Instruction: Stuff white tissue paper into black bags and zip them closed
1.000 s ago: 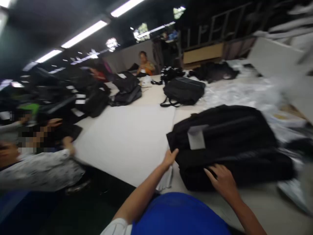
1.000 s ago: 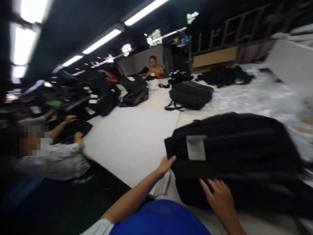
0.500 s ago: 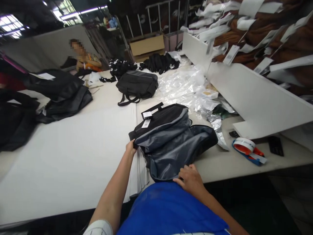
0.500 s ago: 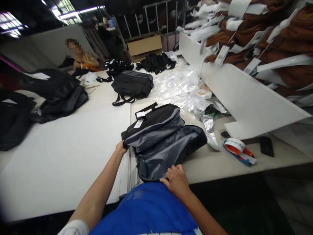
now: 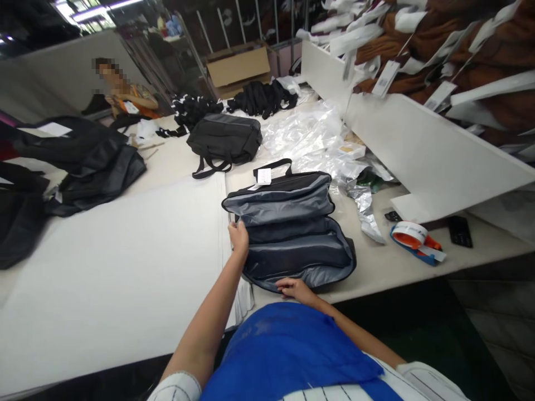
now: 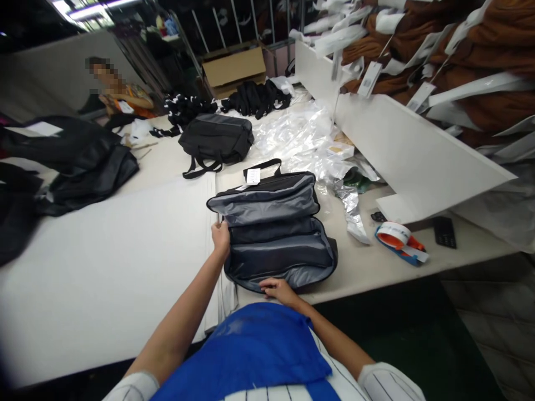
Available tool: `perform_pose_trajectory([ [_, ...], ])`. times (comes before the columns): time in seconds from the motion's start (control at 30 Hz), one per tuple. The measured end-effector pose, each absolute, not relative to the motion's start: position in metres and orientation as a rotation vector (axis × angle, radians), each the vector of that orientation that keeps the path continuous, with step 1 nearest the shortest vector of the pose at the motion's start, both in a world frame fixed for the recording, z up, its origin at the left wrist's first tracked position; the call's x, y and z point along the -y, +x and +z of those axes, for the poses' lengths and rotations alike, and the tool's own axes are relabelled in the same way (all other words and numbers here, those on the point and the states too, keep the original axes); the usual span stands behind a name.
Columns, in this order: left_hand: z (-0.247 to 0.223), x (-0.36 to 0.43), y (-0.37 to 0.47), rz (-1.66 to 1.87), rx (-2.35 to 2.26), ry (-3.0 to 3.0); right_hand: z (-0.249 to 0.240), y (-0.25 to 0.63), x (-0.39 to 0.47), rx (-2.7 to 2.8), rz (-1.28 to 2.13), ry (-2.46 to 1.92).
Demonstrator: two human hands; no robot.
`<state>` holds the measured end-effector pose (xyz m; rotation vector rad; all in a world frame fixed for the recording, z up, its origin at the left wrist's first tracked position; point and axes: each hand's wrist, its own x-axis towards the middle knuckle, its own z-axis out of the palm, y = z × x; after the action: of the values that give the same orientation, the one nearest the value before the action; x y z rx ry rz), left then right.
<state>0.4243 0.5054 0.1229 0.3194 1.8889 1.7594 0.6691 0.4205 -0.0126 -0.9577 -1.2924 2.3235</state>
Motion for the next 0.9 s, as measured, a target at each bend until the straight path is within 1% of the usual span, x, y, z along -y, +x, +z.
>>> perform_pose_trajectory([
  [0.07,0.113,-0.491,0.455,1.674,-2.007,0.558,-0.009,0.650,-0.421,1.106,2.427,-1.009],
  [0.1,0.107,-0.483,0.468,1.556,-2.047,0.802,-0.004,0.643,-0.422,1.051,2.468,-1.036],
  [0.17,0.093,-0.470,0.486,1.081,-2.042,1.517,0.011,0.637,-0.428,1.110,2.521,-1.095],
  [0.23,0.080,-0.461,0.490,0.568,-1.980,1.998,0.034,0.638,-0.440,1.375,2.481,-1.192],
  [0.27,0.075,-0.459,0.488,0.407,-1.991,2.084,0.047,0.640,-0.448,1.536,2.395,-1.234],
  [0.3,0.072,-0.458,0.483,0.296,-2.030,2.107,0.060,0.642,-0.458,1.714,2.227,-1.260],
  [0.33,0.070,-0.458,0.478,0.223,-2.079,2.095,0.072,0.644,-0.469,1.885,1.981,-1.271],
  [0.43,0.071,-0.459,0.462,0.087,-2.085,2.081,0.090,0.648,-0.507,2.275,1.062,-1.237],
  [0.47,0.072,-0.458,0.459,0.053,-2.057,2.092,0.090,0.648,-0.518,2.381,0.830,-1.239],
  [0.5,0.073,-0.456,0.458,0.021,-2.030,2.104,0.085,0.649,-0.527,2.475,0.703,-1.269],
  [0.53,0.072,-0.453,0.457,-0.010,-2.001,2.115,0.078,0.650,-0.533,2.571,0.650,-1.300],
  [0.6,0.067,-0.445,0.459,-0.063,-1.948,2.124,0.057,0.652,-0.537,2.728,0.651,-1.321],
  [0.73,0.039,-0.424,0.465,-0.168,-1.859,2.081,0.017,0.661,-0.519,2.806,0.588,-1.195],
  [0.9,0.008,-0.412,0.469,-0.189,-1.859,2.080,0.001,0.667,-0.504,2.754,0.476,-1.175],
])
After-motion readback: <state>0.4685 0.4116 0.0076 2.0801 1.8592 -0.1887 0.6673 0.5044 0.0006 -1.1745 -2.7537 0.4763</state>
